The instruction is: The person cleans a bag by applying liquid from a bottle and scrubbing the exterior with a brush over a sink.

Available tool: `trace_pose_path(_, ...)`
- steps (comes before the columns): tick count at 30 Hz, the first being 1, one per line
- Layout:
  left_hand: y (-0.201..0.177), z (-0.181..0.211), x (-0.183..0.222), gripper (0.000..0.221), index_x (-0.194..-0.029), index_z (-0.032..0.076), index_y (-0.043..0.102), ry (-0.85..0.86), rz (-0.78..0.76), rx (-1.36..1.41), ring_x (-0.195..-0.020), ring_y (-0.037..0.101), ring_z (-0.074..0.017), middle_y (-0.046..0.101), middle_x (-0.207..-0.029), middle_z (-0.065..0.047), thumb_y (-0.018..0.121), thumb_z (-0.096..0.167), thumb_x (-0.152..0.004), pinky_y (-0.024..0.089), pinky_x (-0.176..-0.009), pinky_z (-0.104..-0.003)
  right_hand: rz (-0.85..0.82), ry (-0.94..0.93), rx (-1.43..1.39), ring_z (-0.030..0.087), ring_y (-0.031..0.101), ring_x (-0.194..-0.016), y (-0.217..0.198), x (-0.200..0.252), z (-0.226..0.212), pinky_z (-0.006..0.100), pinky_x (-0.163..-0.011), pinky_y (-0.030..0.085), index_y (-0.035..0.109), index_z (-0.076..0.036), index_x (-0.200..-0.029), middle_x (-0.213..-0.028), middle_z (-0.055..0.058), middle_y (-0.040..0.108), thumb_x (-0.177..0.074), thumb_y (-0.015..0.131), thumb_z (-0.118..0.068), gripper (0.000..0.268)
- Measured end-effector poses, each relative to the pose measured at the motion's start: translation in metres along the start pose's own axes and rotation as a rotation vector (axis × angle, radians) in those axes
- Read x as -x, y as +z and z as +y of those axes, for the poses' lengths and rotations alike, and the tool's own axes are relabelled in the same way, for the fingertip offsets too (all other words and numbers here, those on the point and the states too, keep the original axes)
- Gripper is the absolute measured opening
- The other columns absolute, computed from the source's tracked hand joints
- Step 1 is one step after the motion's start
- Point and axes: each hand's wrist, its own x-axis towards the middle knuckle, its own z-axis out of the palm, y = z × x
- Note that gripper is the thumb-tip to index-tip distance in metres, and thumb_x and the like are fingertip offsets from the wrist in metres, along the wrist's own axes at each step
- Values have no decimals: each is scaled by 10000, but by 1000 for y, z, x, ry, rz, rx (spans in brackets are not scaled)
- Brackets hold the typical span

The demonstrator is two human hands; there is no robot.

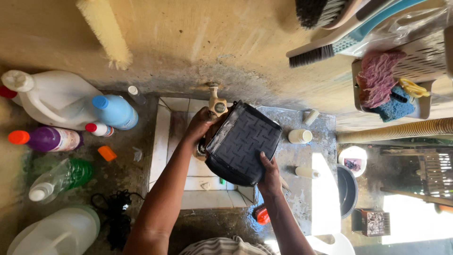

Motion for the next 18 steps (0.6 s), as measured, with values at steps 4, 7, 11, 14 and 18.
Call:
trace_pose_path(4,21,-45,12,301,-1101,21,568,-265,-57,77,-925,687,-339,672,-1040,-239,659,290,-999,510,-759,-409,-2,-31,54,267,628,-1204,9,3,-14,439,-1028,531,476,-45,-1417,-1307,135,637,-942,647,-183,523)
trace_pose_path(7,25,-62,23,221,-1100,63,658,-298,-138,-574,-925,693,-318,736,-1002,-199,548,252,-1065,532,-804,-433,23,-111,270,241,628,-1171,12,9,-27,400,-998,524,479,-31,-1411,-1296,145,636,-947,660,-157,514)
trace_pose_path(11,10,-44,2,269,-1099,45,669,-188,-187,-325,-1018,668,-286,738,-1063,-167,578,296,-1074,526,-906,-394,38,-76,165,236,654,-1135,25,3,-35,387,-969,554,503,-44,-1389,-1263,134,648,-917,669,-146,511)
trace_pose_path(14,-14,-40,20,432,-1329,185,555,-511,-309,291,-1160,585,-210,623,-1264,-56,673,211,-914,509,-975,-417,27,-85,184,250,659,-1119,27,9,-43,389,-960,568,514,-20,-1381,-1242,148,655,-923,673,-141,500)
trace_pose_path(18,-38,-41,29,690,-1450,-27,651,-435,-616,396,-1338,623,-350,684,-1454,-252,851,343,-902,471,-1114,-408,-2,-134,318,237,656,-1119,41,18,-66,377,-951,561,515,-32,-1409,-1238,138,657,-910,674,-142,535)
